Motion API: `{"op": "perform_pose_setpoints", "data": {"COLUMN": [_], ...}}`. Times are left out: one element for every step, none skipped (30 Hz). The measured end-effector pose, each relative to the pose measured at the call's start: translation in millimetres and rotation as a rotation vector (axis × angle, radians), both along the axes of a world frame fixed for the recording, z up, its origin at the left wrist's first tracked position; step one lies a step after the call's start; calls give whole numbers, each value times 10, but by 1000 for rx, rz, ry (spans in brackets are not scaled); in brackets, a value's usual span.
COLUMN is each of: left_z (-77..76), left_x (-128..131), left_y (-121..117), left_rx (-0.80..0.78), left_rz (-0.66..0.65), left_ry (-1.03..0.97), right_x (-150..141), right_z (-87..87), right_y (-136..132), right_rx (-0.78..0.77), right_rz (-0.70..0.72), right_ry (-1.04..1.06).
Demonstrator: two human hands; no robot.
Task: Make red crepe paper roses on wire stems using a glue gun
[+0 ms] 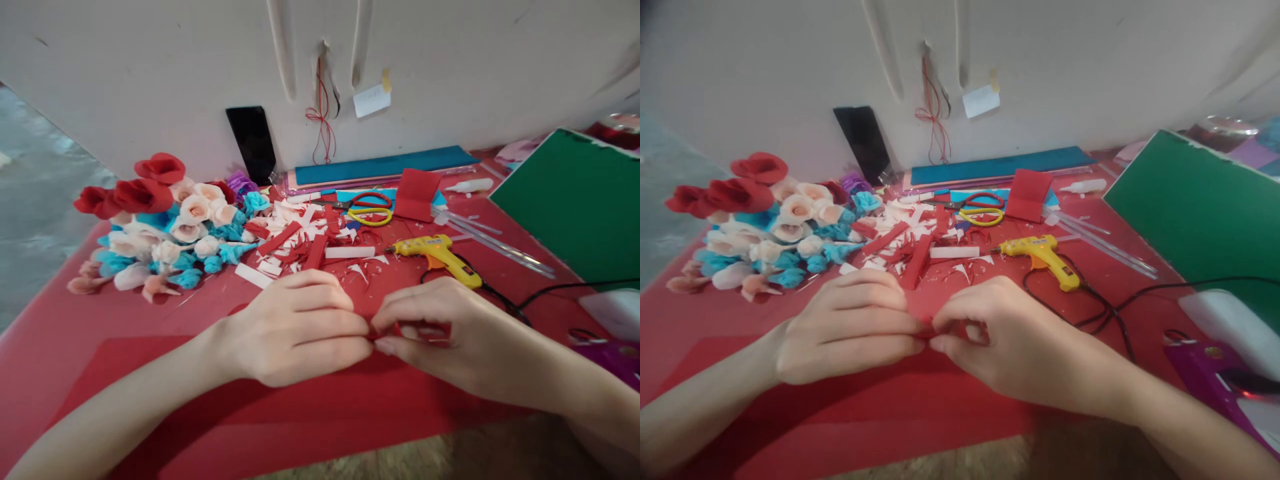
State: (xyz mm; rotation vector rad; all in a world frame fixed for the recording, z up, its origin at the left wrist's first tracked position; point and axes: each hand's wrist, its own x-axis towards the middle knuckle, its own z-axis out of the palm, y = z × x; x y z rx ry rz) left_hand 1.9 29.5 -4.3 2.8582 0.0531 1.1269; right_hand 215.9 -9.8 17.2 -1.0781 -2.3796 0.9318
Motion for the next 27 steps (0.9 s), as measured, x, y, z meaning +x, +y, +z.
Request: {"op": "perform_pose_setpoints", "data": {"left_z": [-2,-3,-2,4,13,27,45,65,86,105,122,134,142,145,144,139,130,115,96,72,44,14,-15,-42,-64,-79,-87], "left_x": [-3,-7,-10,-13,-15,-16,-16,-14,-13,-12,-11,-12,-13,-15,-18,-20,-21,-22,-21,-18,-15,-11,-8,-5,-4,-5,-7], "left_y": [-2,-4,-6,-8,-10,-10,-10,-9,-6,-4,-2,1,3,5,9,14,23,36,54,76,103,132,161,188,209,224,232], "left_rx": [-7,-13,-18,-21,-23,-25,-24,-21,-16,-11,-6,-2,-2,-8,-17,-29,-42,-54,-64,-73,-82,-97,-105,-118,-131,-150,-164], "left_rz": [-5,-7,-7,-7,-6,-1,6,15,22,29,33,34,33,31,30,29,30,33,35,40,43,46,56,51,60,63,64], "left_ry": [-2,2,6,11,13,21,34,51,69,85,89,89,79,77,75,75,79,80,78,76,71,69,53,44,32,23,14], "right_x": [2,2,3,2,0,-2,-5,-8,-11,-12,-12,-8,-1,12,32,57,88,126,168,217,271,331,399,475,557,645,734], "right_z": [4,9,13,18,21,24,27,29,31,35,40,48,60,76,97,120,144,165,180,183,171,140,86,10,-86,-200,-324], "right_y": [0,3,7,12,18,25,30,36,40,44,47,50,53,57,61,68,79,94,114,139,168,199,231,261,288,309,327], "right_rx": [5,9,12,15,16,16,14,13,10,6,3,2,8,31,70,121,183,252,317,367,404,415,407,383,346,329,308], "right_rz": [2,6,12,17,24,29,33,36,35,35,33,29,13,-28,-86,-159,-238,-314,-379,-426,-462,-493,-514,-542,-578,-613,-650], "right_ry": [2,3,2,4,7,9,8,9,7,5,2,-2,-6,-13,-20,-24,-30,-42,-64,-95,-140,-193,-243,-312,-397,-449,-502]}}
